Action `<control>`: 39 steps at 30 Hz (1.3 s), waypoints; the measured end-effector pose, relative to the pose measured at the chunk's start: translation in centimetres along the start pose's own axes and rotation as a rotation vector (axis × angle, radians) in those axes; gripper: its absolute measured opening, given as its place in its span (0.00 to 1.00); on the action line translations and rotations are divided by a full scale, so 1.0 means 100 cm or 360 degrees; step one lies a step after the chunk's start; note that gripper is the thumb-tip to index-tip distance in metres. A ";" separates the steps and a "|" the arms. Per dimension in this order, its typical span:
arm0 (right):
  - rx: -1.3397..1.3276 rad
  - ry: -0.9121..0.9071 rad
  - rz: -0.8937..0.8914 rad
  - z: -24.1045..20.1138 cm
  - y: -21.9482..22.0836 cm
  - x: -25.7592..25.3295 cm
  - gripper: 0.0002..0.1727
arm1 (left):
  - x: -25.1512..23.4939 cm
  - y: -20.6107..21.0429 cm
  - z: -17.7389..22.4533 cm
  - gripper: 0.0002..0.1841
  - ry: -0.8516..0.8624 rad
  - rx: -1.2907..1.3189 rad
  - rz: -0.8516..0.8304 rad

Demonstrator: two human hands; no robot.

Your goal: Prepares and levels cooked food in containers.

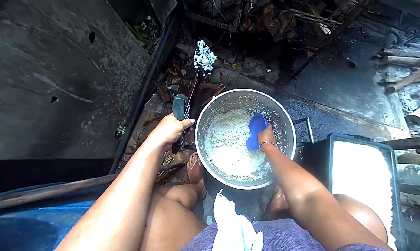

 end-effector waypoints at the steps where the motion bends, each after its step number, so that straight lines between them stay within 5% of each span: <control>1: -0.0045 0.0031 -0.0001 0.001 0.003 -0.001 0.39 | 0.000 0.002 0.002 0.14 0.0006 0.0033 -0.0033; 16: -0.0587 -0.0197 -0.0539 -0.028 0.090 -0.012 0.36 | -0.004 0.023 0.015 0.13 0.0014 0.0236 -0.0207; 22: -0.0863 0.0032 -0.0776 -0.016 0.101 -0.014 0.29 | -0.005 0.025 0.019 0.14 0.0022 0.0200 -0.0231; 33: -0.0839 0.0137 -0.0859 -0.020 0.069 -0.012 0.31 | -0.004 0.018 0.033 0.18 0.0227 -0.0328 0.0136; 39: -0.1258 0.0135 -0.0931 -0.006 0.015 -0.004 0.33 | -0.005 0.003 0.035 0.20 0.0438 -0.0798 0.0334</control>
Point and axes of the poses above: each hand's wrist, its own x-axis away from the middle knuckle, its own y-axis out of the palm, z = x × y, the point moved 3 cm from there along -x, towards the middle knuckle
